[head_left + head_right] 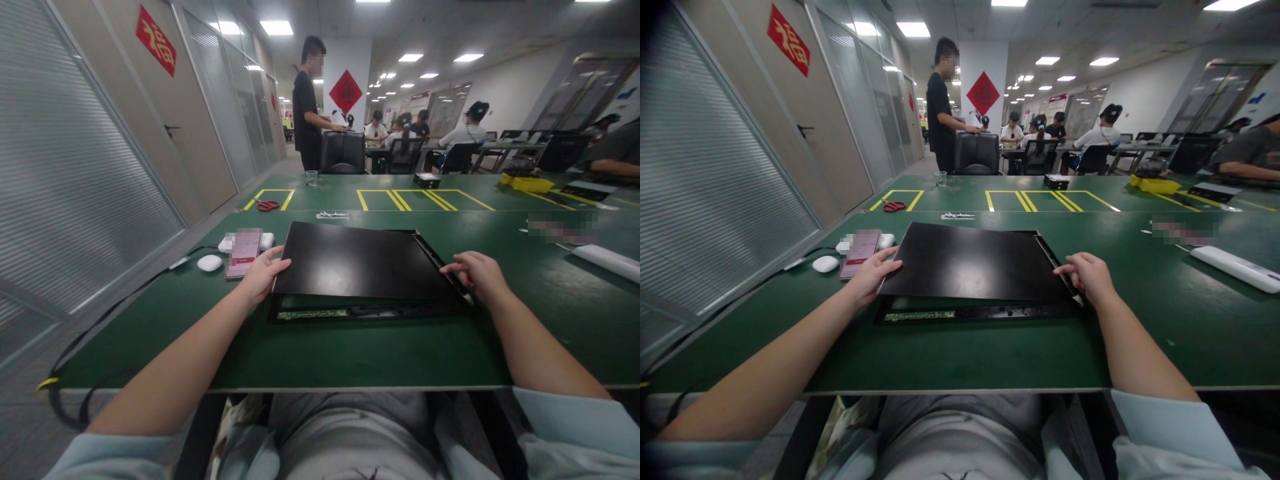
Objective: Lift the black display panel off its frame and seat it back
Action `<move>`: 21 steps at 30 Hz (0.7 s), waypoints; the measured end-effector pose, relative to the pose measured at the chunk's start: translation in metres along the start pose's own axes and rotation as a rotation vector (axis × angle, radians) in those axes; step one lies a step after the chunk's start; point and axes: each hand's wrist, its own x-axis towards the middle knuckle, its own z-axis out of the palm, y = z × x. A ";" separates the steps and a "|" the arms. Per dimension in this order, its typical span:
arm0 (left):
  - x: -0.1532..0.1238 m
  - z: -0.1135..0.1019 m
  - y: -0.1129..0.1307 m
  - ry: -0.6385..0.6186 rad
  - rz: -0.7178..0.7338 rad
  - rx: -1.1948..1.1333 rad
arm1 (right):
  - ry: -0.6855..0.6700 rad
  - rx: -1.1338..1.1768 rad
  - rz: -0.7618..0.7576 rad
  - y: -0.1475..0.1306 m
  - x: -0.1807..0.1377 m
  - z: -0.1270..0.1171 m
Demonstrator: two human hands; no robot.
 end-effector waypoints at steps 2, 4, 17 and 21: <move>-0.001 0.002 0.001 0.009 0.003 -0.006 | -0.001 -0.031 -0.017 -0.002 -0.001 0.001; -0.003 0.005 0.002 0.023 -0.001 -0.013 | 0.023 -0.107 -0.043 -0.002 -0.001 0.001; -0.009 0.011 0.011 0.016 -0.029 -0.079 | 0.025 -0.163 -0.017 0.004 0.002 0.000; -0.012 0.013 0.011 -0.093 -0.038 -0.081 | -0.009 -0.193 -0.014 0.004 0.002 0.000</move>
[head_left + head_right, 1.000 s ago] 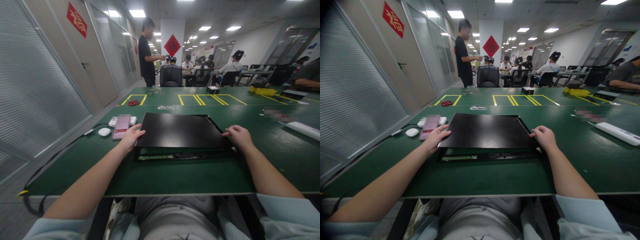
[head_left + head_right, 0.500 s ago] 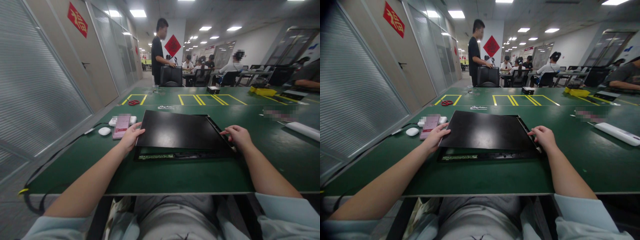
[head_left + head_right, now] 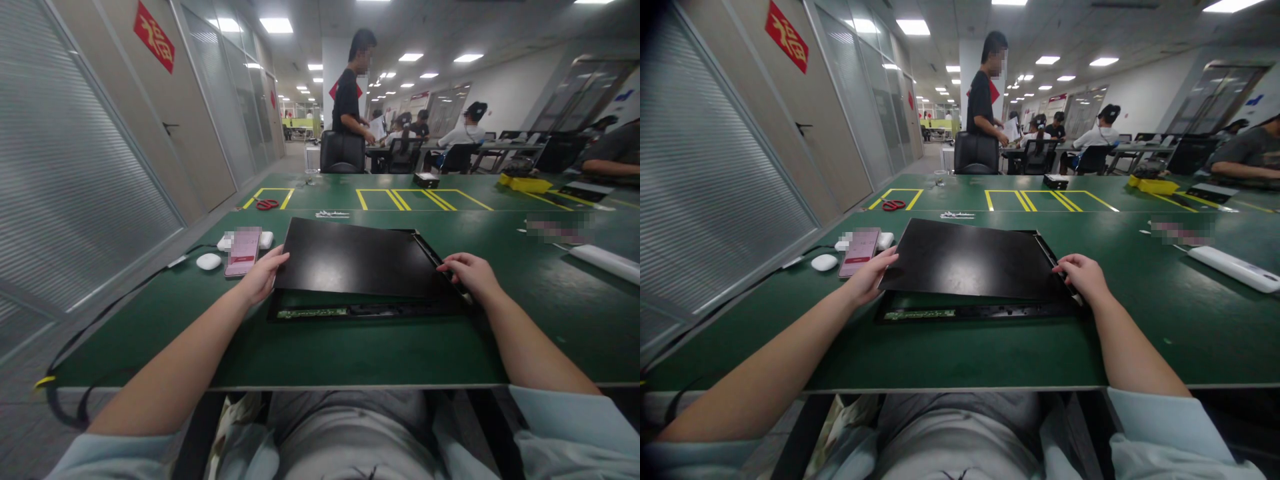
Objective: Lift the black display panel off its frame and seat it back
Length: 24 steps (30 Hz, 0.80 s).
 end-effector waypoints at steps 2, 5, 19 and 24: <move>-0.001 0.001 0.000 -0.039 -0.004 0.006 | -0.009 -0.011 0.001 -0.001 0.000 0.000; -0.001 0.001 -0.001 -0.039 -0.029 0.012 | -0.007 -0.009 0.002 -0.002 -0.001 0.000; 0.007 -0.005 -0.003 0.018 -0.100 -0.031 | 0.072 -0.032 0.024 -0.003 -0.002 -0.001; 0.007 -0.005 -0.001 0.022 -0.121 -0.009 | 0.084 -0.020 0.026 0.000 0.001 -0.003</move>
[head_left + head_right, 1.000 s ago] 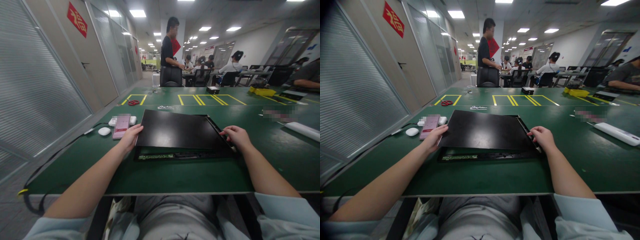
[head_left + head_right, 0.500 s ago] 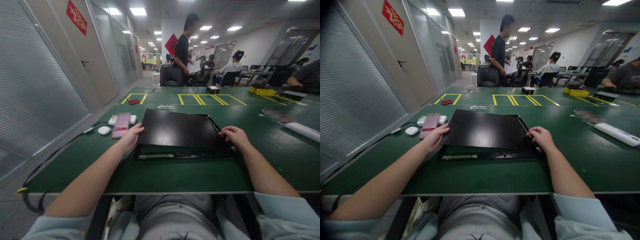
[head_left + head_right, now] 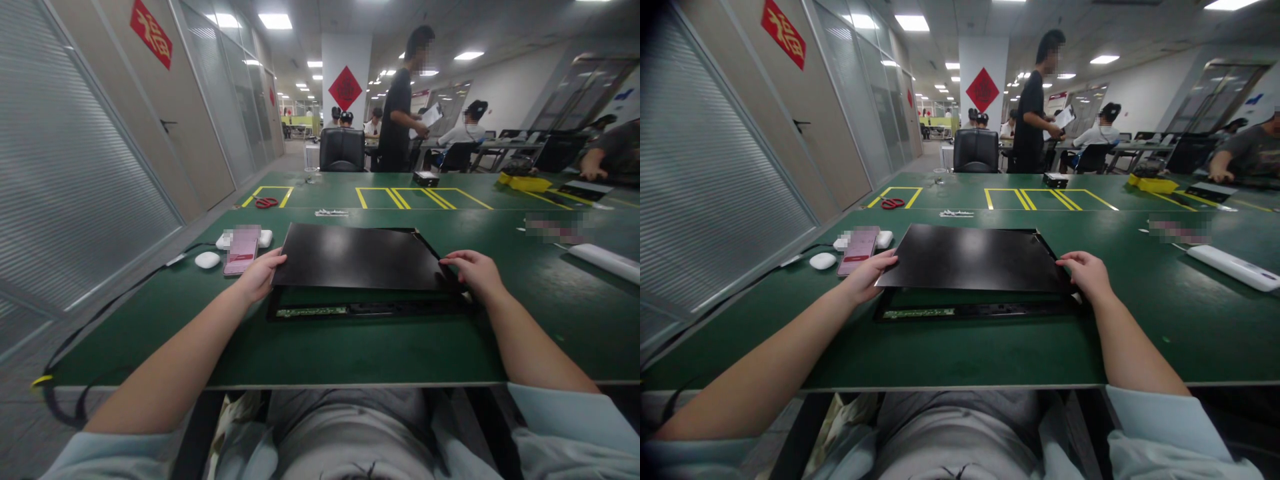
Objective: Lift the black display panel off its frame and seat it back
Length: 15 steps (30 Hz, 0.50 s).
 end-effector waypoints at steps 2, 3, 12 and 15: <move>-0.001 0.001 0.001 0.006 -0.006 0.004 | 0.003 -0.004 0.003 0.001 0.001 0.000; -0.001 0.001 0.001 0.007 -0.006 0.003 | 0.006 -0.011 0.005 0.001 0.000 0.000; 0.002 -0.003 -0.002 -0.054 0.003 -0.004 | 0.034 -0.058 0.012 -0.008 -0.006 0.000; 0.000 -0.001 -0.001 -0.046 -0.003 0.001 | 0.028 -0.075 -0.006 -0.006 -0.006 0.000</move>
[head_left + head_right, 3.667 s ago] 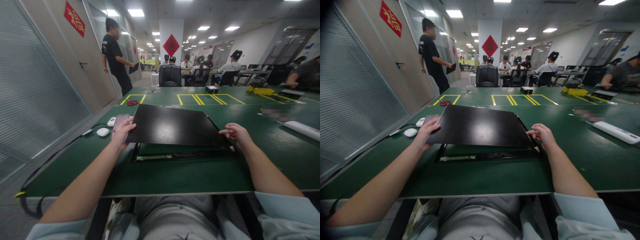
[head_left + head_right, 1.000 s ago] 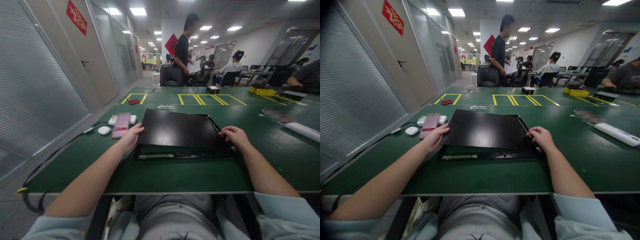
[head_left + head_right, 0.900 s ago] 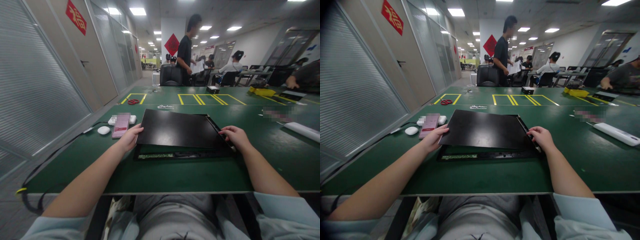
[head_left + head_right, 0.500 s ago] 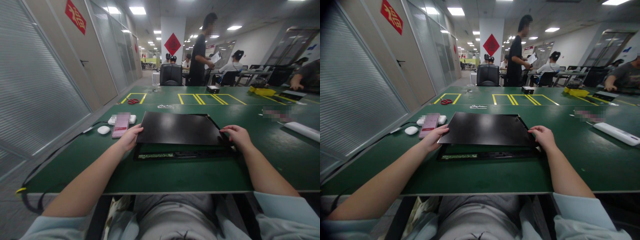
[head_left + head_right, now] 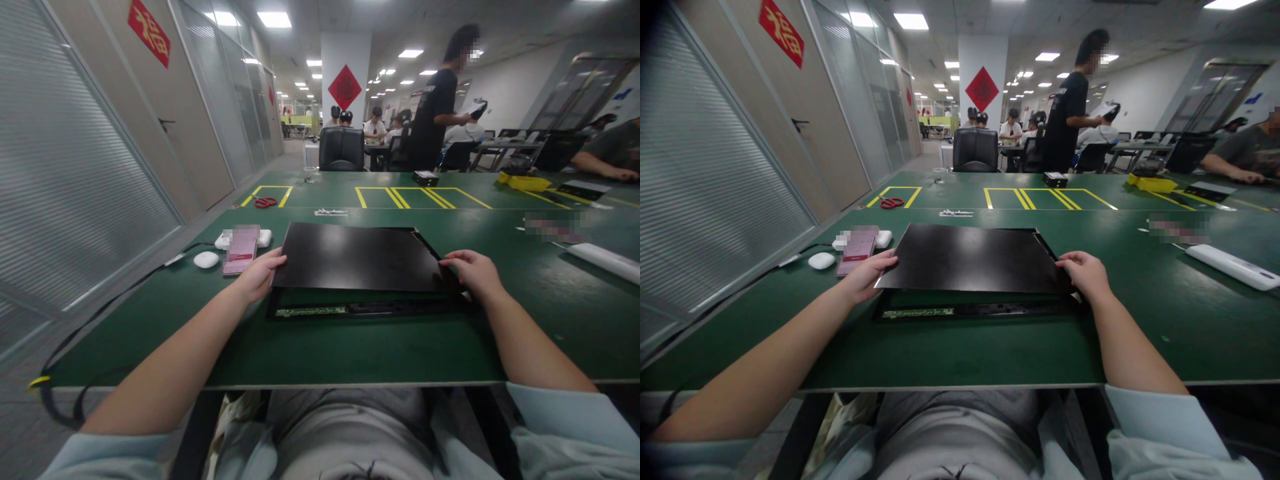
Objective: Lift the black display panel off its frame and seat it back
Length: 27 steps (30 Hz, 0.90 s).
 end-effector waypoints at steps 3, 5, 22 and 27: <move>-0.002 0.003 0.001 0.007 0.000 -0.001 | 0.000 -0.021 -0.016 0.002 0.001 0.000; -0.004 0.005 0.001 0.002 0.000 -0.001 | -0.001 -0.042 -0.034 0.003 0.002 0.000; -0.008 0.001 -0.001 -0.082 0.006 0.113 | -0.004 -0.221 -0.133 0.013 0.013 0.003; -0.007 0.001 0.000 -0.079 0.008 0.142 | 0.000 -0.251 -0.151 0.017 0.017 0.003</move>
